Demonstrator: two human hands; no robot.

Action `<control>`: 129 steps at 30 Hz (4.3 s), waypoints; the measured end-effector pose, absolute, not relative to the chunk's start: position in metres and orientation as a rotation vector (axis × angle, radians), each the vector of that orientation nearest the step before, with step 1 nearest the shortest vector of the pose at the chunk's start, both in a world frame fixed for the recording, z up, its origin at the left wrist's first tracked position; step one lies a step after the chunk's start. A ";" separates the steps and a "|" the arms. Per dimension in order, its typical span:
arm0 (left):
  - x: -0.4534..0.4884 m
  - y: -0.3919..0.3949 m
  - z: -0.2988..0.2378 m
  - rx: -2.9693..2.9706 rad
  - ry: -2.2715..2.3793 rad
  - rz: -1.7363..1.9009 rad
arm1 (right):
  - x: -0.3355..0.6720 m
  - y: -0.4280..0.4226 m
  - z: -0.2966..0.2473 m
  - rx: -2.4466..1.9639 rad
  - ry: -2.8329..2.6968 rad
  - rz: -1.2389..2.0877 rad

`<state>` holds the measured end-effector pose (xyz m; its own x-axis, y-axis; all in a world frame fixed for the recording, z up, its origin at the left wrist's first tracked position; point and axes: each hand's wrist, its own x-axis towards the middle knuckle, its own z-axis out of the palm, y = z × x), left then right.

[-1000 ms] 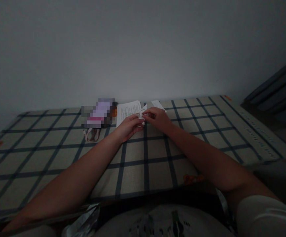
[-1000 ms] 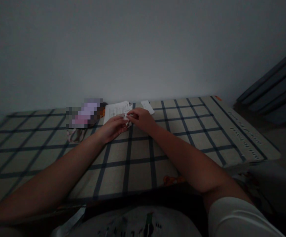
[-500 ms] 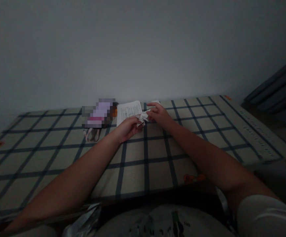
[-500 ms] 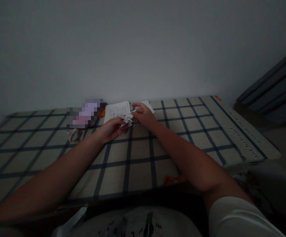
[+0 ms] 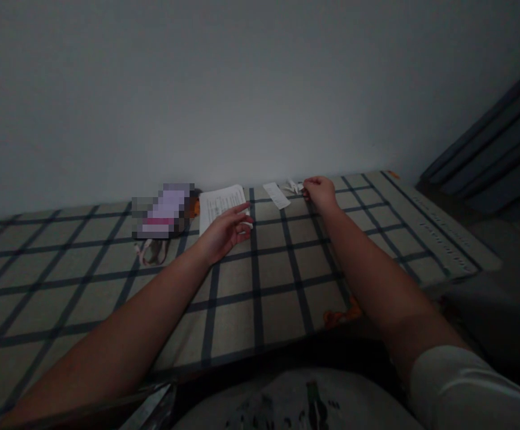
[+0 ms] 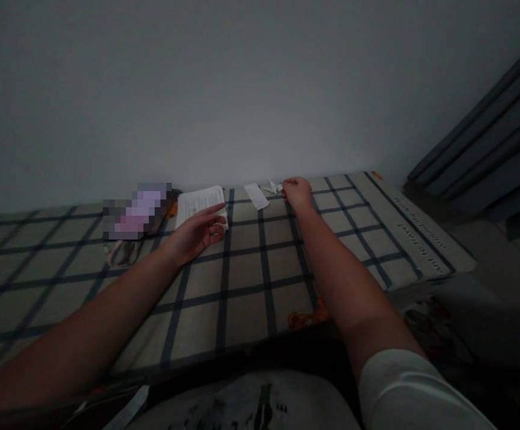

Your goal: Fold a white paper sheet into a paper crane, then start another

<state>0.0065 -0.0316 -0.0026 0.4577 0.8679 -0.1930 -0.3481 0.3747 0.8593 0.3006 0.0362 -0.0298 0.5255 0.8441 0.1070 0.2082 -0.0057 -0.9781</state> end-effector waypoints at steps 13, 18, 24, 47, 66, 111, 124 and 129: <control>0.007 -0.031 -0.004 0.883 0.750 0.862 | 0.310 0.033 -0.029 -1.777 -1.364 0.225; 0.008 -0.029 -0.011 0.977 0.757 0.842 | 0.300 0.035 -0.028 -1.542 -1.090 0.626; 0.016 -0.030 -0.011 1.028 0.795 0.995 | 0.243 0.012 -0.011 -1.167 -0.883 1.195; 0.012 -0.020 -0.003 0.588 0.635 1.008 | 0.195 -0.012 0.004 -0.786 -0.776 1.922; 0.009 -0.019 0.003 0.396 0.592 1.055 | 0.200 -0.012 0.001 -0.769 -0.748 1.866; 0.010 -0.019 -0.007 0.685 0.660 1.099 | 0.199 -0.015 -0.001 -0.921 -0.753 1.902; 0.011 -0.026 -0.003 0.632 0.547 1.000 | 0.196 -0.023 0.000 -0.549 -0.941 1.975; 0.009 -0.022 -0.003 0.583 0.601 1.046 | 0.195 -0.018 -0.004 -0.768 -0.841 1.933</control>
<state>0.0094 -0.0224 -0.0028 0.3749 0.9105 -0.1747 -0.6097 0.3841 0.6933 0.1953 -0.0185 -0.0037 -0.4325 0.8823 -0.1857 -0.4657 -0.3950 -0.7919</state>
